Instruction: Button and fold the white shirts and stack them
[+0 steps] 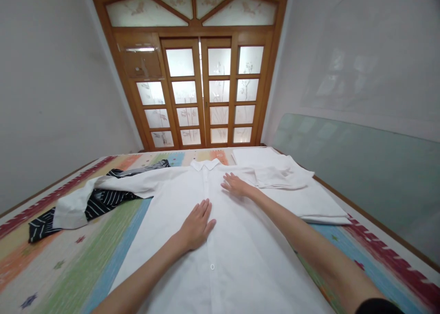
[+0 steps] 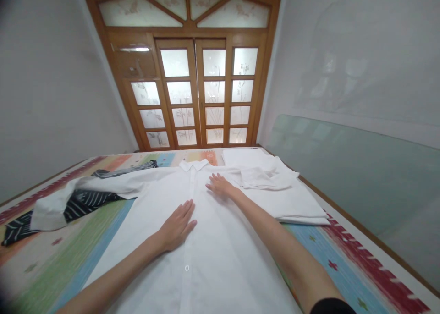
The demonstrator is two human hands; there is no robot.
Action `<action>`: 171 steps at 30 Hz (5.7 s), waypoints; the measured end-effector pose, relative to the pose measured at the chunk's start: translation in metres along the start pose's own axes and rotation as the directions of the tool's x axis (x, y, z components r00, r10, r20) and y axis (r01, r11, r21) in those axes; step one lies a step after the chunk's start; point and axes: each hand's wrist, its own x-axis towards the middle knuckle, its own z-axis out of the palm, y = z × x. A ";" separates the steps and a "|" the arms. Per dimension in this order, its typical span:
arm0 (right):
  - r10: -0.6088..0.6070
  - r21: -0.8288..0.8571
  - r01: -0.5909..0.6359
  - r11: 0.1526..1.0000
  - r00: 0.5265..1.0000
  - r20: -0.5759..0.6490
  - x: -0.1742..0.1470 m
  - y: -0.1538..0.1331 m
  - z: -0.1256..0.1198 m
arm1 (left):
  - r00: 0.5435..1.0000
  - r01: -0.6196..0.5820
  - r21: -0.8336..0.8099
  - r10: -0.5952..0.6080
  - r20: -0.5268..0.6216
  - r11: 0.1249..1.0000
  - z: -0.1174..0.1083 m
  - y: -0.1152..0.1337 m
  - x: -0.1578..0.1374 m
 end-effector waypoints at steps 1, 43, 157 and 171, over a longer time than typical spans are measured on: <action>0.024 -0.004 -0.024 1.000 0.999 0.025 0.005 0.004 0.004 | 1.000 -0.002 0.020 0.002 -0.007 1.000 0.002 0.001 -0.003; 0.294 0.064 -0.290 0.955 0.953 -0.067 0.103 -0.053 0.032 | 0.999 -0.012 -0.049 0.014 0.043 0.999 -0.012 0.014 -0.019; 0.353 -0.123 -0.405 0.906 0.883 -0.308 0.109 0.103 0.004 | 0.726 0.618 0.091 -0.612 0.314 0.781 -0.069 -0.221 0.197; 0.346 -0.126 -0.403 0.906 0.879 -0.327 0.106 0.100 0.005 | 0.827 0.538 0.065 -0.541 0.157 0.841 -0.064 -0.218 0.192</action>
